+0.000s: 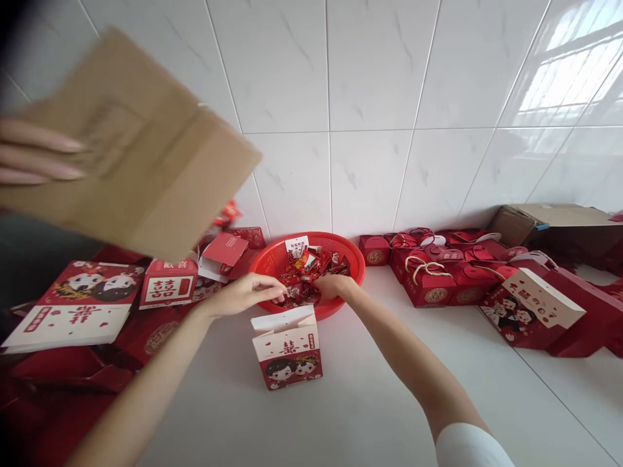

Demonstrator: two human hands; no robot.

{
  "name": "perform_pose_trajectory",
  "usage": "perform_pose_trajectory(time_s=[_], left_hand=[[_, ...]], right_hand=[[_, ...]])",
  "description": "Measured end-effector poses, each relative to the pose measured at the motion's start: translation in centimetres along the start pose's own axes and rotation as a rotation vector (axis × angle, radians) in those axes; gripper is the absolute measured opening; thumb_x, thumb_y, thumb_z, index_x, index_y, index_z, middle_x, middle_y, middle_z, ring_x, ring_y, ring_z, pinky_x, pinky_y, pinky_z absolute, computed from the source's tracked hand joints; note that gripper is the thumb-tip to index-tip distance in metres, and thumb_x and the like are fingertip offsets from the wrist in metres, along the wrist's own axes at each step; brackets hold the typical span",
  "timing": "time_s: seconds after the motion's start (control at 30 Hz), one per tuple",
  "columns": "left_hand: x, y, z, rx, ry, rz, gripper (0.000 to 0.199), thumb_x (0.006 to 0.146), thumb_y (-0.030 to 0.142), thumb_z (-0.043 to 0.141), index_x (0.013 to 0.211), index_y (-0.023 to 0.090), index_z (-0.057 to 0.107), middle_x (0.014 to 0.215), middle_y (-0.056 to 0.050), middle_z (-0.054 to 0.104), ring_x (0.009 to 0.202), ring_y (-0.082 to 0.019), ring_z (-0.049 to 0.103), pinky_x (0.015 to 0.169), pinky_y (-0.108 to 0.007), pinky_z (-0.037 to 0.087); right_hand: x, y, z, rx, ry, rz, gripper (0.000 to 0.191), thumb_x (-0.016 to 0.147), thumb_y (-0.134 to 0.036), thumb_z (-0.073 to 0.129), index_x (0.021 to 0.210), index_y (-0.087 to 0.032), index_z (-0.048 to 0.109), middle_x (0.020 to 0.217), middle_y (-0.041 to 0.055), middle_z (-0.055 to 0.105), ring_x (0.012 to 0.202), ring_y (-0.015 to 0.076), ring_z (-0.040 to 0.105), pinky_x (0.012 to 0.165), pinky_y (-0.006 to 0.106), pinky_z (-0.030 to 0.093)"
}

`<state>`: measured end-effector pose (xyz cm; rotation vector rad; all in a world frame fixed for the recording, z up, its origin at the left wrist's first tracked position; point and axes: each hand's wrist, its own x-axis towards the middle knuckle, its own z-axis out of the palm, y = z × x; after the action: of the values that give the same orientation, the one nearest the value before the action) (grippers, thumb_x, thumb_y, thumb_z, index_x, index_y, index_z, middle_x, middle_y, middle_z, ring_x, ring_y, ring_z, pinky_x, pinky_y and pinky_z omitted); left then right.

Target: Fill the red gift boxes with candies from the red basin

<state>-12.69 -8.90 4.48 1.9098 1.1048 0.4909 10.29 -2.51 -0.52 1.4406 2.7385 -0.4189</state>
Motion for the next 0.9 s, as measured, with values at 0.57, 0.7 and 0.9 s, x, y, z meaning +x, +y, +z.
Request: perform_pose_trajectory(time_s=[0.57,0.7,0.9], left_hand=[[6.9,0.3,2.3,0.629,-0.385,-0.182,0.069,0.074,0.030,0.068,0.143,0.028,0.059,0.149,-0.010,0.057,0.133,-0.035,0.057,0.107,-0.041,0.045],[7.7,1.5,3.6,0.737,-0.467,-0.163,0.067,0.075,0.028,0.067,0.141,0.028,0.060,0.144,-0.012,0.062,0.125,-0.036,0.062,0.100,-0.042,0.050],[7.4,1.6,4.7,0.815,-0.422,-0.171,0.056,0.079,0.027,0.064,0.135,0.026,0.063,0.138,-0.013,0.065,0.119,-0.034,0.064,0.095,-0.039,0.051]], right_hand=[[-0.9,4.4,0.0,1.204,0.332,-0.006,0.023,0.068,-0.029,0.081,0.084,-0.019,0.068,0.083,0.0024,0.071,0.078,0.0198,0.069,0.066,0.031,0.060],[-1.4,4.0,-0.2,1.409,0.390,-0.023,0.029,0.067,-0.033,0.084,0.089,-0.021,0.069,0.091,0.0022,0.072,0.090,0.0219,0.070,0.072,0.035,0.064],[-1.8,3.6,-0.5,1.457,0.421,-0.031,0.035,0.074,-0.044,0.080,0.101,-0.022,0.072,0.102,0.0046,0.075,0.090,0.0227,0.072,0.067,0.032,0.064]])
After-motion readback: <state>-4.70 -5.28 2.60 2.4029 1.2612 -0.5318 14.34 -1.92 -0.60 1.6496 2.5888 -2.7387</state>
